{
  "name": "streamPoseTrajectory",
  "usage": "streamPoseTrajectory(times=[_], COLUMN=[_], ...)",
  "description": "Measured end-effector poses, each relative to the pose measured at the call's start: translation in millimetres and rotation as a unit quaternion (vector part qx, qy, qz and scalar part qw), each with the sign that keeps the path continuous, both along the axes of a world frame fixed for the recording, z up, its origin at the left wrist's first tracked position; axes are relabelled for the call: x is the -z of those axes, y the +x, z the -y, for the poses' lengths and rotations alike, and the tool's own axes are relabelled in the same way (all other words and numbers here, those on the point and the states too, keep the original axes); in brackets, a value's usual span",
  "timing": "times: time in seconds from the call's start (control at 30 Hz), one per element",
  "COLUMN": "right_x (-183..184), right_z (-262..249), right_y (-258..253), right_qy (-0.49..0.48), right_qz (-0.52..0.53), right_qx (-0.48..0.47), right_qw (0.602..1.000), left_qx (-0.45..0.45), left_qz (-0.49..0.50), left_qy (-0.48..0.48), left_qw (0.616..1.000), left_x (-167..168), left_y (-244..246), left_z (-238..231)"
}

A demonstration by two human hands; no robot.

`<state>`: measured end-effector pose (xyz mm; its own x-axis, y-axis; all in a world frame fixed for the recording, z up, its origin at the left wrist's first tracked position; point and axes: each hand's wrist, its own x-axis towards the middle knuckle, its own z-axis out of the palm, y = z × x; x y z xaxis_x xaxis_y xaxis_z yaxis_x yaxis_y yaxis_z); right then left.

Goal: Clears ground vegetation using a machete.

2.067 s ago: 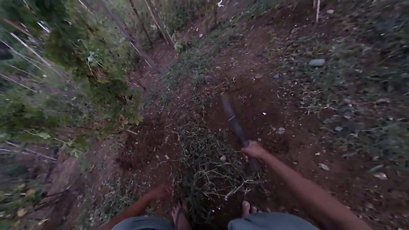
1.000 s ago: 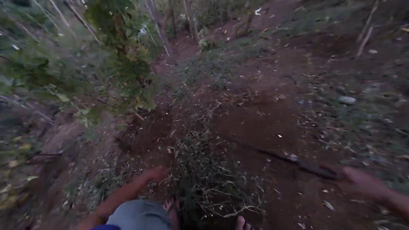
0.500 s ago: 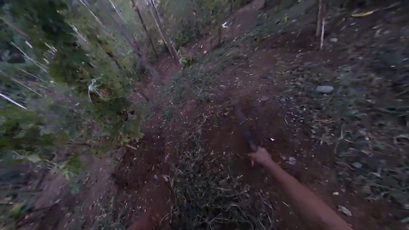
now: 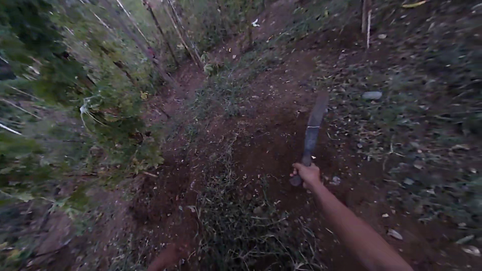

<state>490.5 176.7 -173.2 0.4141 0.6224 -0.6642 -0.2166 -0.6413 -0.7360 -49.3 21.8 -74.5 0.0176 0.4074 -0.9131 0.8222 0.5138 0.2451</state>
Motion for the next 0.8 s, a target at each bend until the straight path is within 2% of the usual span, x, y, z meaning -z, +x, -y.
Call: streamPoseTrajectory(times=[0.03,0.1,0.13,0.27,0.37,0.47,0.53,0.6,0.63,0.67,0.7,0.77,0.8], right_x=[5,12,16,0,-20,-28,-32,-25,-15,-4,5,13,15], right_z=[12,34,41,51,43,21,3,-3,2,14,29,52,59], right_y=[-2,2,0,18,44,48,33,14,7,2,3,9,11], right_qy=[-0.032,-0.110,-0.124,-0.115,-0.097,-0.033,0.015,0.045,0.038,0.008,-0.039,-0.117,-0.130], right_qz=[0.041,0.103,0.111,0.124,0.115,0.057,-0.015,-0.066,-0.060,-0.026,0.020,0.078,0.099], right_qx=[-0.083,-0.284,-0.332,-0.334,-0.263,-0.082,0.058,0.132,0.106,0.033,-0.084,-0.297,-0.353], right_qw=[0.995,0.947,0.929,0.927,0.953,0.994,0.998,0.988,0.992,0.999,0.996,0.944,0.921], left_qx=[0.005,0.019,0.022,0.011,0.025,0.024,0.019,0.025,0.028,0.028,0.026,0.016,0.020], left_qz=[-0.003,-0.002,0.000,-0.002,-0.001,0.021,0.029,0.020,0.012,0.007,0.005,-0.001,-0.008], left_qy=[-0.006,-0.010,-0.012,-0.021,-0.006,0.012,0.013,0.002,-0.003,-0.008,-0.012,-0.011,-0.011], left_qw=[1.000,1.000,1.000,1.000,1.000,0.999,0.999,0.999,1.000,1.000,1.000,1.000,1.000], left_x=[1,6,7,-7,-18,-16,-10,-5,-4,-5,-4,-3,-3], left_y=[-1,-1,-2,17,31,28,19,8,4,2,0,-1,-2], left_z=[2,6,4,-5,-10,-6,1,7,8,9,10,8,5])
